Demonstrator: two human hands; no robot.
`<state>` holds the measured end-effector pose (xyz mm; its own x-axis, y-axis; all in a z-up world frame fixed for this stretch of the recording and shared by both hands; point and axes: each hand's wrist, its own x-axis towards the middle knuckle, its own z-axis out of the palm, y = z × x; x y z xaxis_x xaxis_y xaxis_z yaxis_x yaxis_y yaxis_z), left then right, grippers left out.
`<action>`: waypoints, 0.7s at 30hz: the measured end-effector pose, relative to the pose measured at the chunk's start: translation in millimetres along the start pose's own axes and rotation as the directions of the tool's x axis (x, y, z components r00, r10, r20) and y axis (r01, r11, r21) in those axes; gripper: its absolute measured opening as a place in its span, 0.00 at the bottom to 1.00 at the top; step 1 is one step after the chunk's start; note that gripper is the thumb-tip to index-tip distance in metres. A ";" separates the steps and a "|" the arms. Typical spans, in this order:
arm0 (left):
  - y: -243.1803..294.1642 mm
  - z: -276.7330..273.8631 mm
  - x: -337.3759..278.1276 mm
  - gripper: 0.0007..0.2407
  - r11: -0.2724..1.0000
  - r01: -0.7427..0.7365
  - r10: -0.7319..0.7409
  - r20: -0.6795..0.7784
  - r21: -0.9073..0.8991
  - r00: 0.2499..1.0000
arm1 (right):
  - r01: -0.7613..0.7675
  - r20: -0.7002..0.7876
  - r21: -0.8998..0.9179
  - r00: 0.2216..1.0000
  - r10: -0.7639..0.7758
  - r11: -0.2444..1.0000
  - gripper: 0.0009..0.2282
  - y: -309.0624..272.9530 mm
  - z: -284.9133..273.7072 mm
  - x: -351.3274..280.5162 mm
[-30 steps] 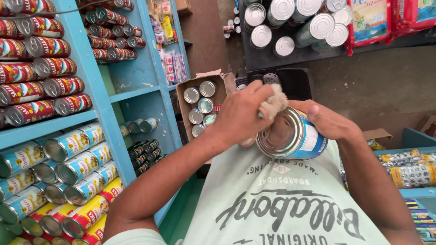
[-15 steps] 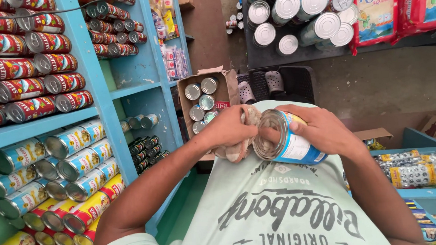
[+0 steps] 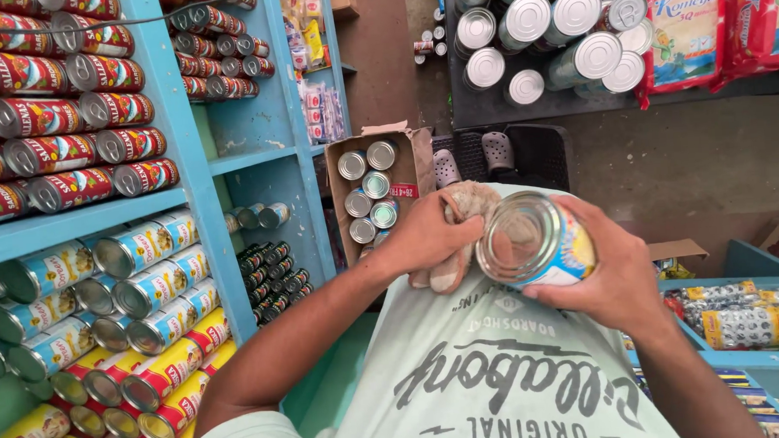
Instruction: Cleaning canned food items with a cloth and placing them onto grocery store shelves.
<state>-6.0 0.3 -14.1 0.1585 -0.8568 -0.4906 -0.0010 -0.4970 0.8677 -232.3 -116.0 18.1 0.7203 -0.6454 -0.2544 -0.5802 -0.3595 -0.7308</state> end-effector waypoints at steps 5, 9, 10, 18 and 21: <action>18.1 3.3 12.9 0.15 0.899 -0.337 0.327 -0.081 -0.280 0.941 | 0.163 -0.187 0.169 0.974 -0.131 0.972 0.49 8.4 3.1 6.6; 37.9 -13.5 16.6 0.07 0.970 -0.212 0.239 -0.282 0.122 0.929 | 0.266 -0.283 0.182 0.936 -0.208 0.947 0.54 5.9 24.2 26.9; 35.6 -16.4 17.1 0.07 0.976 -0.191 0.214 -0.312 0.103 0.926 | 0.294 -0.340 0.247 0.918 -0.202 0.923 0.57 9.7 35.3 31.4; 16.2 -23.2 19.9 0.08 0.974 -0.146 0.194 -0.303 0.174 0.933 | 0.233 -0.196 0.351 0.965 -0.172 0.907 0.55 30.6 60.9 35.5; 17.0 -20.4 16.2 0.08 0.973 -0.191 0.220 -0.267 0.128 0.938 | 0.294 -0.036 0.343 0.953 -0.300 0.892 0.56 56.8 45.3 49.0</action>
<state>16.8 -19.3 -5.7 0.4120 -0.8766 -0.2486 -0.1577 -0.3373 0.9281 -212.7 -137.5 -64.6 0.8470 -0.5316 -0.0004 -0.1755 -0.2789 -0.9441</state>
